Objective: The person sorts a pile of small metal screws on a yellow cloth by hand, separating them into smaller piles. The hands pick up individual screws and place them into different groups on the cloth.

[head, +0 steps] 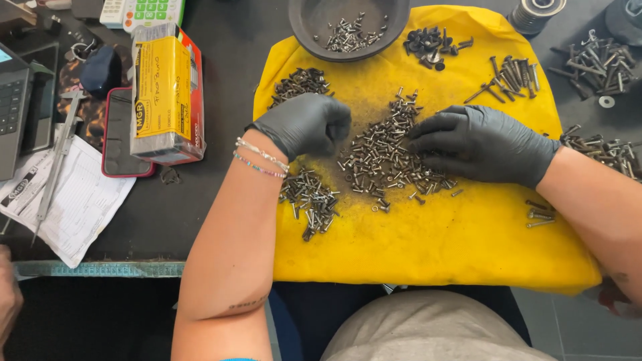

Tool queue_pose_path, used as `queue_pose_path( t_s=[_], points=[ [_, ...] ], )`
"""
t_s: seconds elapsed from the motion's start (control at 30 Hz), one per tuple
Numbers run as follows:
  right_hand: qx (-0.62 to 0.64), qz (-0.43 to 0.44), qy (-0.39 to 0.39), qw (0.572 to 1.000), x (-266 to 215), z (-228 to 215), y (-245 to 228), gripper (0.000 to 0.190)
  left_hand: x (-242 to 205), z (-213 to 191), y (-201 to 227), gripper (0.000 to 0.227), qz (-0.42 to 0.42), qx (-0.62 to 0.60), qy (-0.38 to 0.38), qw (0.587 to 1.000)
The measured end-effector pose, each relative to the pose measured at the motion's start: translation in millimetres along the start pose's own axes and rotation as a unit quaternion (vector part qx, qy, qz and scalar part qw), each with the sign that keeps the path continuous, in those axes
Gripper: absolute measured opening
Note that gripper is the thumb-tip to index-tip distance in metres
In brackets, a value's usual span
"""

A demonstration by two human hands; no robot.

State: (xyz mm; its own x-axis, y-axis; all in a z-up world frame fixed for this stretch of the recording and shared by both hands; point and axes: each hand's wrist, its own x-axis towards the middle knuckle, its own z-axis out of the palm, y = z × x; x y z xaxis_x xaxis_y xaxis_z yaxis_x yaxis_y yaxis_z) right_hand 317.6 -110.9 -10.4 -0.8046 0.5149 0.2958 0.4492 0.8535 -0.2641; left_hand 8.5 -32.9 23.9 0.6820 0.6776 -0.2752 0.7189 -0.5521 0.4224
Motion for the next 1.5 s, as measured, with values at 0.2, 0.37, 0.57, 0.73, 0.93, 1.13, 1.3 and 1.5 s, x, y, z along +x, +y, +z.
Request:
queue_pose_path(
  t_s=[0.2,0.37,0.57,0.73,0.93,1.13,1.3,1.5],
  points=[
    [0.01,0.02,-0.011,1.0,-1.5,1.0,1.7,0.037,13.7,11.5,0.8,0.022,0.037,-0.021,-0.011,0.999],
    [0.013,0.026,-0.006,1.0,-3.3,2.9,1.7,0.037,26.0,22.6,15.3,0.025,0.133,-0.032,-0.005,0.991],
    [0.017,0.029,-0.01,0.999,-1.1,0.8,0.2,0.036,9.6,8.0,30.3,0.028,0.209,-0.008,0.097,0.973],
    [0.015,0.028,-0.006,0.999,-1.2,0.0,-0.3,0.036,-0.1,8.9,39.6,0.028,0.059,0.041,-0.055,0.996],
    [0.012,0.023,-0.006,1.0,0.5,-2.2,-1.6,0.036,7.7,21.0,37.6,0.026,0.068,0.103,-0.047,0.991],
    [0.008,0.028,-0.012,1.0,0.6,-2.3,-0.5,0.038,15.7,20.5,30.1,0.024,0.08,0.058,-0.049,0.994],
    [0.008,0.02,-0.012,1.0,-1.2,-0.2,1.0,0.039,21.5,25.0,19.1,0.019,0.145,0.026,-0.059,0.987],
    [0.0,0.022,-0.011,1.0,-0.4,-1.6,-0.4,0.038,11.7,10.4,40.7,0.02,0.046,0.037,-0.135,0.989]
  ],
)
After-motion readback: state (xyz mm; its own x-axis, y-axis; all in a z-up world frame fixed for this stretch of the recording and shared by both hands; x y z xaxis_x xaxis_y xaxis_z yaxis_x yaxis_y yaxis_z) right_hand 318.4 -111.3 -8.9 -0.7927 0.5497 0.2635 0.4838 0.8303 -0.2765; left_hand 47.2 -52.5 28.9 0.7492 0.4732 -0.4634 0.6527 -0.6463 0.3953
